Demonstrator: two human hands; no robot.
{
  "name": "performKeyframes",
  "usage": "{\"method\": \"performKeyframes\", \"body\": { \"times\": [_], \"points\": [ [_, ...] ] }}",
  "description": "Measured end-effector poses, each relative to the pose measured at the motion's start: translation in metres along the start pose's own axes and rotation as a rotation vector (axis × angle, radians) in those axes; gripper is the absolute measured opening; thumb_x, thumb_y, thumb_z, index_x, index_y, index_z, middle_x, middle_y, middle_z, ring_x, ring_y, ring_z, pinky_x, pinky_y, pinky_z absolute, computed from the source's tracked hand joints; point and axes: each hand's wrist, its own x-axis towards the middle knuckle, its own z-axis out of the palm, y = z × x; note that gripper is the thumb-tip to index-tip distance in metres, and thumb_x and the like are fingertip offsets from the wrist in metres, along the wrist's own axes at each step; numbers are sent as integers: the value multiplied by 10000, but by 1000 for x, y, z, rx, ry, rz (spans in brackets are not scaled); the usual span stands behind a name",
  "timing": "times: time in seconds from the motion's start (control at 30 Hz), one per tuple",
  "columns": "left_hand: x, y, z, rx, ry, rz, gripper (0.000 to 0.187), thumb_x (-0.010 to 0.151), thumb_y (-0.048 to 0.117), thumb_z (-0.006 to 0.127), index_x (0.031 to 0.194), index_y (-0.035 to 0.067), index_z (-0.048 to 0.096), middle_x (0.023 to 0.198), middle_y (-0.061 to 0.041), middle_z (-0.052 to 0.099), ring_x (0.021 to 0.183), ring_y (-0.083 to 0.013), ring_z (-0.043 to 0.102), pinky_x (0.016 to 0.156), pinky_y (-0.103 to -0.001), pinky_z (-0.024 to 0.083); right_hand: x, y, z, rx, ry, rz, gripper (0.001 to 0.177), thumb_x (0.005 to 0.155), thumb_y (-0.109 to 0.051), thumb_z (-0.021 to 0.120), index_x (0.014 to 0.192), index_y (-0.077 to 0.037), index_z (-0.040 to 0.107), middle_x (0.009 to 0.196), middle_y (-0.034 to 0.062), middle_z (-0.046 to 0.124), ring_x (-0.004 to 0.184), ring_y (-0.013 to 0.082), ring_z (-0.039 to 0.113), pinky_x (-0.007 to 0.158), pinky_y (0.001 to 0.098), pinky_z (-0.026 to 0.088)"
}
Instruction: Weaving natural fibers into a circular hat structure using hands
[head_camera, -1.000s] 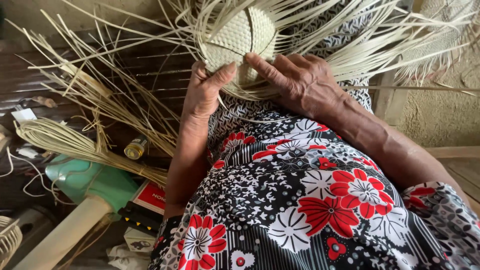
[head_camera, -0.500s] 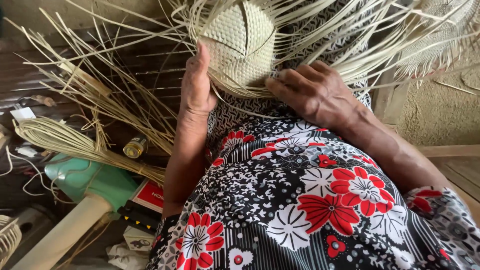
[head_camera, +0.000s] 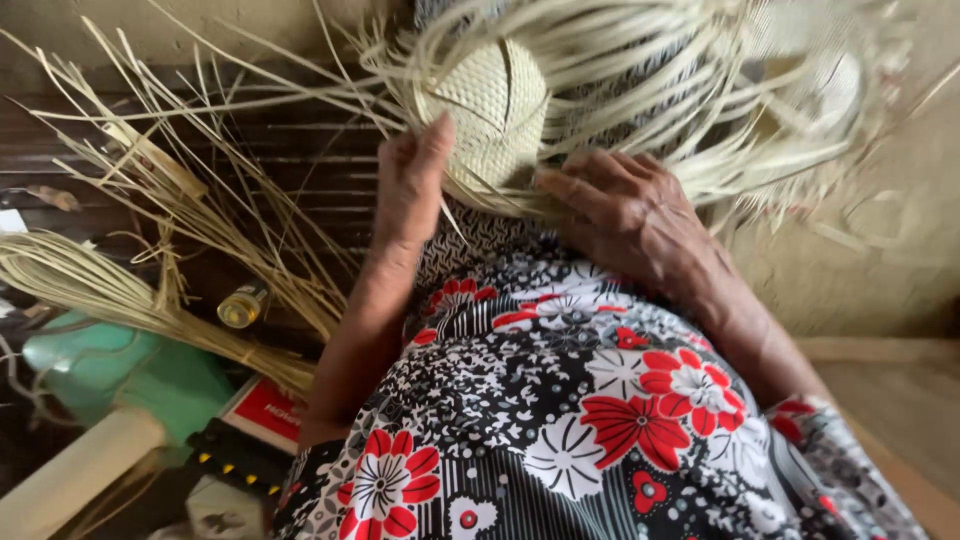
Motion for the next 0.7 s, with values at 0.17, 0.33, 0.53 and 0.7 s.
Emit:
{"method": "performKeyframes", "body": {
  "times": [0.17, 0.33, 0.53, 0.7],
  "points": [
    [-8, 31, 28, -71, 150, 302, 517, 1065, 377, 611, 648, 72, 588, 516, -79, 510, 474, -79, 369, 572, -254, 319, 16, -18, -32, 175, 128, 71, 993, 767, -684, 784, 1426, 23, 555, 1215, 239, 604, 1093, 438, 642, 903, 505, 550],
    [6, 14, 36, 172, 84, 434, 453, 1080, 347, 591, 726, 65, 561, 515, -22, 391, 454, -88, 373, 520, -251, 299, 18, -25, 13, -27, 87, 68, 575, 807, -372, 802, 1228, -31, 609, 963, 153, 597, 902, 401, 648, 797, 498, 543],
    [-30, 57, 6, 110, 227, 402, 370, 1088, 366, 587, 1041, 0, 621, 879, -135, 594, 779, -191, 573, 736, -331, 509, 5, 0, 14, 37, 119, 19, 106, 950, -185, 639, 994, -100, 592, 768, 53, 553, 717, 325, 640, 711, 449, 521],
    [-26, 74, -11, 276, 317, 653, 190, 1091, 131, 600, 1161, -32, 669, 883, -107, 569, 708, -191, 542, 685, -323, 510, 7, -9, 1, 119, 101, -15, 131, 987, -243, 591, 964, -124, 638, 758, 31, 546, 687, 301, 633, 695, 436, 530]
  ]
}}
